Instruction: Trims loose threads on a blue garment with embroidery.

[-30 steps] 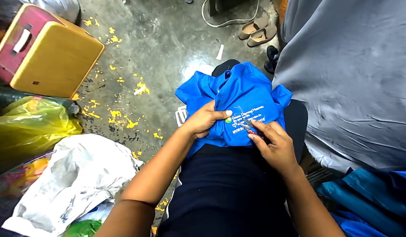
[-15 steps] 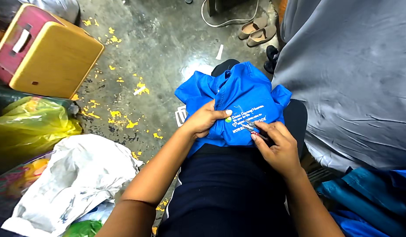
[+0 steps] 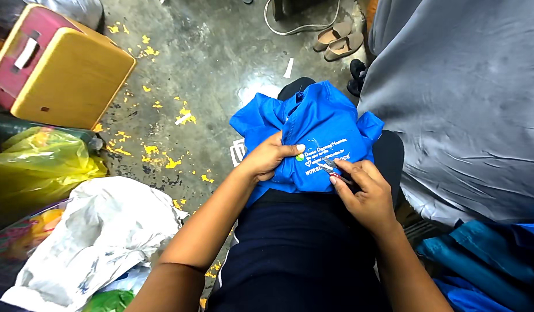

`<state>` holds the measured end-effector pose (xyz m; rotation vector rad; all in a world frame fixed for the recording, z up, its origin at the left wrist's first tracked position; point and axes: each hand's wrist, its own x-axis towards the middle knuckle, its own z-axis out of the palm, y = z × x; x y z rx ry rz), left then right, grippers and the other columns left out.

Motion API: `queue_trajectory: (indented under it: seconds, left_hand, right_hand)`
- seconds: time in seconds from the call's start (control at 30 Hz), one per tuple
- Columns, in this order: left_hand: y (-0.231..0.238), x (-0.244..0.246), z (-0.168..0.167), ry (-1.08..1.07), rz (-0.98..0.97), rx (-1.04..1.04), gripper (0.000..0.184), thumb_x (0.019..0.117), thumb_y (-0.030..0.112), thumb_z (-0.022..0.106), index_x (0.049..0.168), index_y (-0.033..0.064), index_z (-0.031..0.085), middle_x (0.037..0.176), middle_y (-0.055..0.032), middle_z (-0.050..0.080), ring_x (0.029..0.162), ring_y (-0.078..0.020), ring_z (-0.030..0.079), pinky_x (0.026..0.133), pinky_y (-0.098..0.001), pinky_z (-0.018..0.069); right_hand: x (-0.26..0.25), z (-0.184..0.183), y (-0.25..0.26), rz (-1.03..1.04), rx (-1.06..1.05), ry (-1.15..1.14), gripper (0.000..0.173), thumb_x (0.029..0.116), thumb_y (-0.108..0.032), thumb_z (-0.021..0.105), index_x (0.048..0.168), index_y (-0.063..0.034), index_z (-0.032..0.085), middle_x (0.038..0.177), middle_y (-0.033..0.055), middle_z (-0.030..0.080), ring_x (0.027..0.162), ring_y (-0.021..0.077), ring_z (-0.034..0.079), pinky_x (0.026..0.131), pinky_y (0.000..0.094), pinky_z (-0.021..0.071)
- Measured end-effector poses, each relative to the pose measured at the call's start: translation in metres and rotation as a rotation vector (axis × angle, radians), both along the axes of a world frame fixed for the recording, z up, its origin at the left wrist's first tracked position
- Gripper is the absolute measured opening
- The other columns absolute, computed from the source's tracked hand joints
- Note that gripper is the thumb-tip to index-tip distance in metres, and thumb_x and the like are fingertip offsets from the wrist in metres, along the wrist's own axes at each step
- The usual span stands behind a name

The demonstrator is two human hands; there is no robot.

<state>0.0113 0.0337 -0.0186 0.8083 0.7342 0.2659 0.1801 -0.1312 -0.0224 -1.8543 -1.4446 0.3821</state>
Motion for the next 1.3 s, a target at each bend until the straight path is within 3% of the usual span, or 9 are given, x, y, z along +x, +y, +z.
queue_trajectory:
  seconds: [0.13,0.43,0.97,1.2,1.3]
  left_hand:
    - [0.0,0.0,0.0,0.003,0.003,-0.002,0.026,0.1006,-0.005,0.046,0.12,0.0074,0.059,0.094,-0.0034,0.074,0.079,-0.0084,0.072,0.072,-0.0246,0.0604]
    - [0.001,0.001,0.004,0.011,0.001,0.0,0.027,0.1008,-0.006,0.045,0.12,0.0083,0.058,0.094,-0.0029,0.073,0.079,-0.0081,0.071,0.072,-0.0241,0.0602]
    - [0.001,0.0,0.001,-0.008,0.007,-0.017,0.026,0.1007,-0.006,0.045,0.118,0.0072,0.06,0.093,-0.0035,0.074,0.079,-0.0084,0.072,0.072,-0.0246,0.0604]
    - [0.001,0.0,0.002,0.013,0.003,-0.022,0.026,0.1007,-0.006,0.046,0.119,0.0076,0.059,0.094,-0.0034,0.074,0.08,-0.0086,0.072,0.072,-0.0247,0.0605]
    - [0.0,-0.001,0.0,0.01,-0.001,-0.02,0.027,0.1005,-0.006,0.046,0.119,0.0078,0.059,0.094,-0.0031,0.074,0.08,-0.0084,0.072,0.072,-0.0247,0.0604]
  right_hand:
    - [0.0,0.002,0.001,0.009,0.007,0.013,0.031,0.0947,-0.022,0.066,0.115,-0.0012,0.077,0.086,0.0105,0.063,0.076,0.0098,0.059,0.069,0.018,0.049]
    - [0.001,0.002,0.002,0.027,-0.018,-0.003,0.031,0.0966,-0.024,0.064,0.117,-0.0027,0.077,0.086,0.011,0.063,0.077,0.0137,0.06,0.069,0.0229,0.05]
    - [-0.002,0.005,0.002,0.022,0.009,0.039,0.03,0.0952,-0.019,0.066,0.115,0.0018,0.076,0.086,0.0112,0.063,0.077,0.007,0.059,0.072,0.0132,0.048]
    - [0.01,0.005,0.003,0.11,-0.02,-0.074,0.031,0.0992,-0.024,0.062,0.119,-0.0055,0.077,0.085,0.0107,0.062,0.074,0.0173,0.06,0.064,0.0284,0.0492]
    - [0.016,0.005,0.004,0.142,-0.027,-0.101,0.03,0.0999,-0.024,0.061,0.119,-0.0075,0.077,0.088,0.0114,0.064,0.08,0.021,0.063,0.069,0.0326,0.0515]
